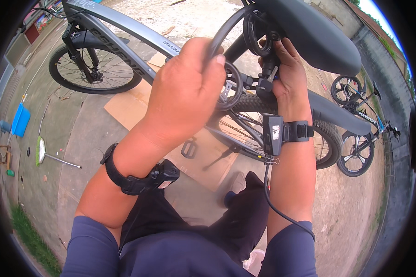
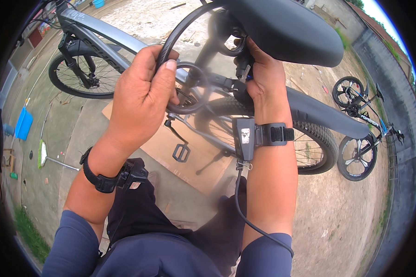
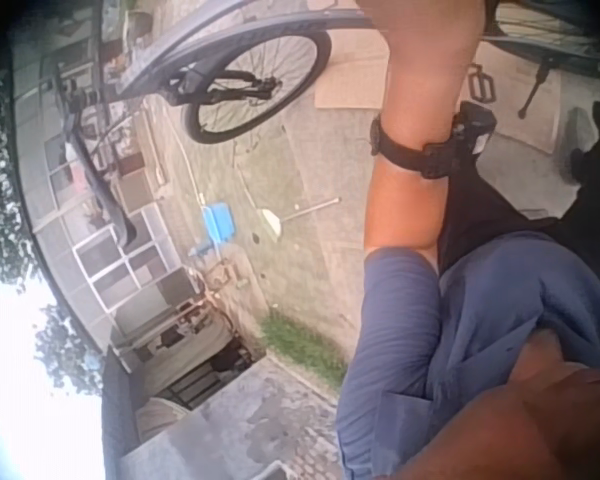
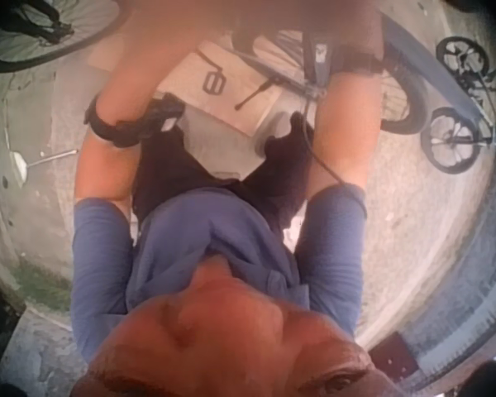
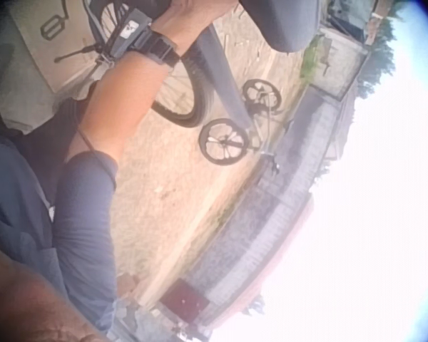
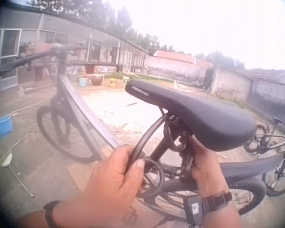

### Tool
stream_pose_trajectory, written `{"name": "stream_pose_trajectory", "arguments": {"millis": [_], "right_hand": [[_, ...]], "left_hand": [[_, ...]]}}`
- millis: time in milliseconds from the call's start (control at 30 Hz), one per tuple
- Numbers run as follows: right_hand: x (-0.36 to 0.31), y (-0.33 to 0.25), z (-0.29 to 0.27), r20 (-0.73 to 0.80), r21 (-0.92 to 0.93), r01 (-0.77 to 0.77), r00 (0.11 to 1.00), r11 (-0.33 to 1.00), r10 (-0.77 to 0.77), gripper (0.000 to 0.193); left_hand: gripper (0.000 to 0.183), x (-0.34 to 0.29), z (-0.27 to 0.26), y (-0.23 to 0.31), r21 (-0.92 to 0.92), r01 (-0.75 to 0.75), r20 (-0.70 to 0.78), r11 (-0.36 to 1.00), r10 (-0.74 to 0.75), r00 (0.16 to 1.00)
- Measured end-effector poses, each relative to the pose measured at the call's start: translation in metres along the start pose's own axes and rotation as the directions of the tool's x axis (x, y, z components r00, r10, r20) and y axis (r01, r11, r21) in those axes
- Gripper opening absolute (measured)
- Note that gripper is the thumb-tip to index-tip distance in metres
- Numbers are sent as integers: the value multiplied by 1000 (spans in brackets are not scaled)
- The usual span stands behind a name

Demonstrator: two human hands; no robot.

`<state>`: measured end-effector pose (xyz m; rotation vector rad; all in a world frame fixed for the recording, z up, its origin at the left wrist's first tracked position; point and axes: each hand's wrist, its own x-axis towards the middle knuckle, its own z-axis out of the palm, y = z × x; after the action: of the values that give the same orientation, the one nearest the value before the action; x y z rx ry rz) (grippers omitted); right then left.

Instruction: The person uses a screwdriver to tighten a plastic mount, then wraps a coiled cable lock around the seat post of a bicycle and secures it.

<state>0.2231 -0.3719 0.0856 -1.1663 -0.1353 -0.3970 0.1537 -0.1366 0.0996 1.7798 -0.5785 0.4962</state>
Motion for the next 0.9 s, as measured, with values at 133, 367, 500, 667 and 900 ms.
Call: {"name": "stream_pose_trajectory", "arguments": {"millis": [133, 367, 500, 667, 900], "right_hand": [[8, -8, -8, 63, 13, -31, 998, 999, 30, 23], [-66, -11, 17, 60, 93, -287, 957, 953, 282, 37], [-59, -14, 7, 20, 57, -216, 976, 975, 216, 40], [-14, -21, 4, -42, -142, -6, 999, 990, 0, 36], [40, -12, -5, 158, 110, 141, 975, 984, -157, 27]], "left_hand": [[28, 0, -16, -2, -75, 10, 31, 997, -8, 999], [20, 7, -16, -5, -82, 15, -22, 997, -17, 1000], [21, 7, -13, -4, -89, 22, -15, 996, -24, 1000], [22, -1, -14, -6, -80, 3, 5, 997, -3, 1000], [25, -24, 5, 3, -79, 88, 92, 993, -81, 992]]}}
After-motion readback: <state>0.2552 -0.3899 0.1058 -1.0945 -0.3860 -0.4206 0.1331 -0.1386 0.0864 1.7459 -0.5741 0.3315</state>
